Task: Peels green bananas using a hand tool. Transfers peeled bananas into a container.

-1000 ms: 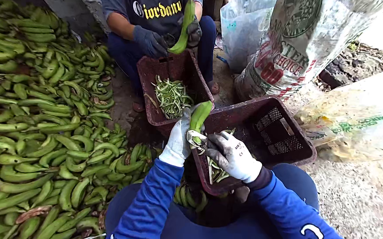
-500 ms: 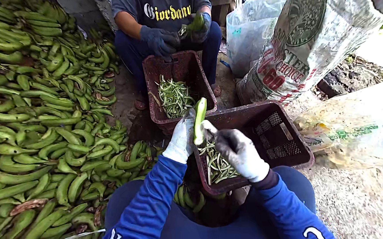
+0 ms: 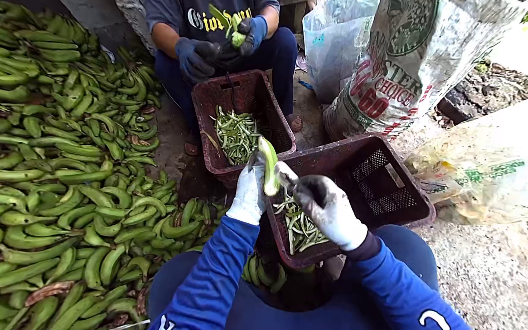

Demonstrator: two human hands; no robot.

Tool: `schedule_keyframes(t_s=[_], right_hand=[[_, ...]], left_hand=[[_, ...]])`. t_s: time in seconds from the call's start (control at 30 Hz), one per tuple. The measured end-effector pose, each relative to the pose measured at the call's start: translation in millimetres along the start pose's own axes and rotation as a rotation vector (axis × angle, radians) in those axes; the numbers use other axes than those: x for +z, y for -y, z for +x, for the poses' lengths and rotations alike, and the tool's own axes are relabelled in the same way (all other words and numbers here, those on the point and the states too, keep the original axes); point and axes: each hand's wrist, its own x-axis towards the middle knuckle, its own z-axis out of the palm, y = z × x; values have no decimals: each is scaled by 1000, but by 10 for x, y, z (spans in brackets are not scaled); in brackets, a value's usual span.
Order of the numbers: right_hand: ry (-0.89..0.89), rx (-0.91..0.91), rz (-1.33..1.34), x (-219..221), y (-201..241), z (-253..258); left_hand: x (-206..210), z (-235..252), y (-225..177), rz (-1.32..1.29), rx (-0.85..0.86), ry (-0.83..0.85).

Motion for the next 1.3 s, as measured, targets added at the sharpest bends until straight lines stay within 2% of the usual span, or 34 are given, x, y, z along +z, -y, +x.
schedule_keyframes(t_s=[0.07, 0.1, 0.2, 0.27, 0.33, 0.4, 0.53, 0.6, 0.67, 0.7, 0.77, 0.83, 0.9, 0.97, 1.07, 1.17, 1.23, 1.3], right_hand=[[68, -76, -93, 91, 19, -10], [49, -81, -135, 98, -9, 39], [-125, 30, -186, -64, -135, 304], [-234, 157, -125, -227, -194, 451], [-283, 196, -62, -312, -183, 448], [-266, 148, -38, -285, -120, 325], [-109, 13, -52, -59, -35, 42], [-43, -59, -122, 37, -26, 3], [-16, -108, -164, 78, -50, 44], [-19, -133, -167, 70, -63, 92], [-25, -133, -184, -13, -98, 228], [-18, -18, -239, -143, -174, 396], [-47, 127, -212, -239, -259, 493], [-92, 178, -155, -287, -252, 488], [-103, 138, -121, -223, -176, 370], [-85, 44, -139, -86, -165, 214], [-46, -21, -180, -2, -146, 150], [-19, -79, -232, 67, -136, 139]], left_hand=[[-35, -19, -27, 17, 25, 13], [-58, -49, -56, 79, 42, 81], [-110, -128, -125, 213, -34, 338], [-90, -119, -102, 116, -143, 461], [-65, -47, -29, -28, -190, 513], [-19, -5, 7, -182, -156, 423], [30, 63, 24, -511, -65, 64], [4, 73, 7, -542, -45, -38], [-35, 16, -43, -372, -22, -17], [-69, -22, -73, -223, -8, 45], [-164, -105, -182, 111, -19, 277], [-212, -153, -291, 315, -139, 470], [-146, -186, -278, 306, -213, 546], [-62, -148, -179, 130, -231, 496], [-8, -12, -5, -230, -195, 205], [-41, 91, 67, -554, -132, 11], [-49, 90, 15, -677, -136, -67], [-62, 69, -34, -693, -175, -83]])
